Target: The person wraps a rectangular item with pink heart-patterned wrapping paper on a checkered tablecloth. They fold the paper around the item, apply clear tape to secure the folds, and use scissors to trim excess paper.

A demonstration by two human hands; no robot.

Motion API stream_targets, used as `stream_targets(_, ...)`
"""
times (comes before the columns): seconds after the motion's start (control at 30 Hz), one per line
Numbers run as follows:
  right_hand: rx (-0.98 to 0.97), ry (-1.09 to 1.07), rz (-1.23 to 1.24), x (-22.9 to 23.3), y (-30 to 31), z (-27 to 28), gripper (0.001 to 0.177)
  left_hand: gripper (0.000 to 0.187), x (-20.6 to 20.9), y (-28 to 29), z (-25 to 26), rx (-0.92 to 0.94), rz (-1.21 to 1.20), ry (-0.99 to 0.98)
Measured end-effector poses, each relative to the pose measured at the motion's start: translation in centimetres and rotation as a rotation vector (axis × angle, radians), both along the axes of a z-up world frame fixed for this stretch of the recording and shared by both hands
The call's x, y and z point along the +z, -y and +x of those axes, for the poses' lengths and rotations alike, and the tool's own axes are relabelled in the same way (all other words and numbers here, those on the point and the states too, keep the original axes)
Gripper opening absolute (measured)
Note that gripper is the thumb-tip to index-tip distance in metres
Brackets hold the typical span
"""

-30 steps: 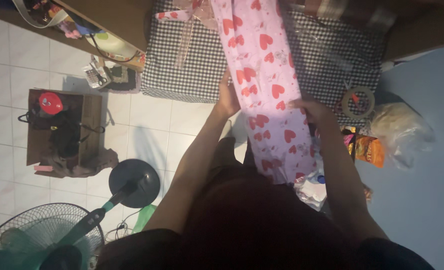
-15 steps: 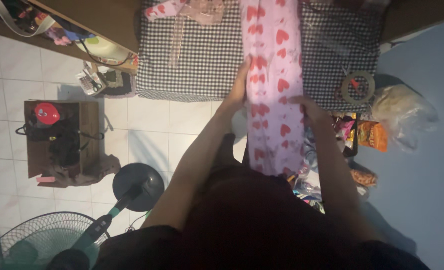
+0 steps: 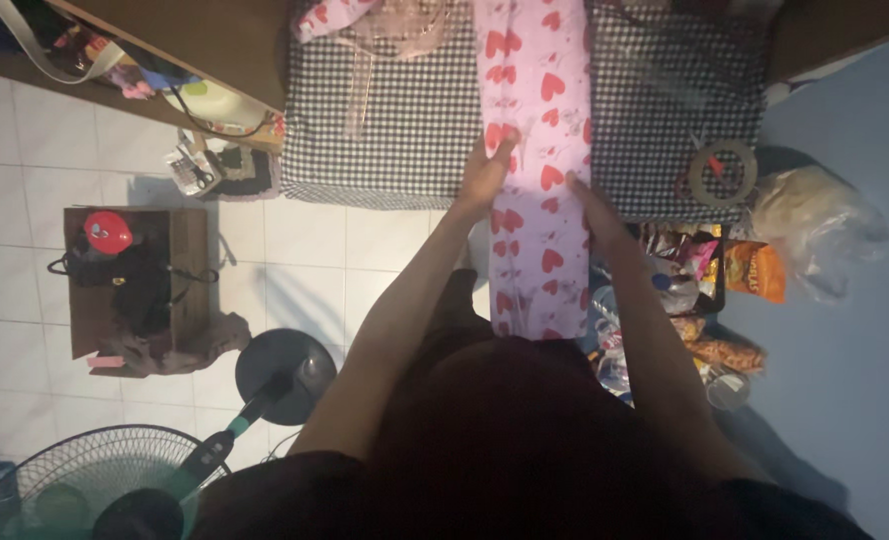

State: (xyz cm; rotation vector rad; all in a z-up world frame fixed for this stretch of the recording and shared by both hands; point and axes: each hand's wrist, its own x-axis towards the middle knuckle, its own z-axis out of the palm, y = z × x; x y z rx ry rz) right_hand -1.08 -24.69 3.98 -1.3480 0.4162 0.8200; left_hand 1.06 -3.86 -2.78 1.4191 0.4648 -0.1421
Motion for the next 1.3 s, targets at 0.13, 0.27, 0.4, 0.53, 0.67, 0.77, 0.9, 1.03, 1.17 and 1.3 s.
stream_targets(0.13,0.219,0.487,-0.352,-1.2,0.2,1.9,0.070,0.043,-0.3,0.1,-0.2,0.040,0.143,-0.071)
stream_targets(0.27,0.238,0.715,-0.610,-4.8,-0.1,3.9,0.089,0.037,-0.6,0.5,-0.1,0.111,0.117,0.006)
stream_targets(0.4,0.200,1.036,-0.642,-6.8,-0.4,4.4,0.093,0.035,-1.5,-0.9,-0.2,0.122,-0.011,0.079)
stream_targets(0.53,0.144,0.961,-0.820,-6.5,0.0,3.6,0.090,0.039,-3.2,-2.8,-1.0,0.075,-0.067,0.049)
stream_targets(0.67,0.067,1.127,-0.872,-4.8,-0.7,2.8,0.074,0.042,-4.2,-4.2,-1.8,-0.039,0.044,0.157)
stream_targets(0.77,-0.035,0.255,-0.548,-2.6,-0.4,2.6,0.056,0.055,-3.8,-4.6,-1.3,-0.078,-0.132,0.098)
stream_targets(0.9,0.062,0.219,-0.152,-0.2,0.8,1.7,0.046,0.082,-2.4,-4.2,0.2,-0.171,-0.356,-0.315)
stream_targets(1.03,0.121,0.210,-0.120,-0.1,0.6,2.5,0.054,0.096,0.0,-2.1,1.0,-0.177,-0.545,-0.133)
stream_targets(1.17,0.217,0.364,0.072,-0.6,2.1,3.2,0.063,0.100,2.9,-0.6,0.3,-0.084,-0.825,-0.058)
stream_targets(1.3,0.286,0.085,-0.366,-0.4,4.8,5.2,0.068,0.109,5.2,-1.7,-1.0,0.046,-1.004,-0.270)
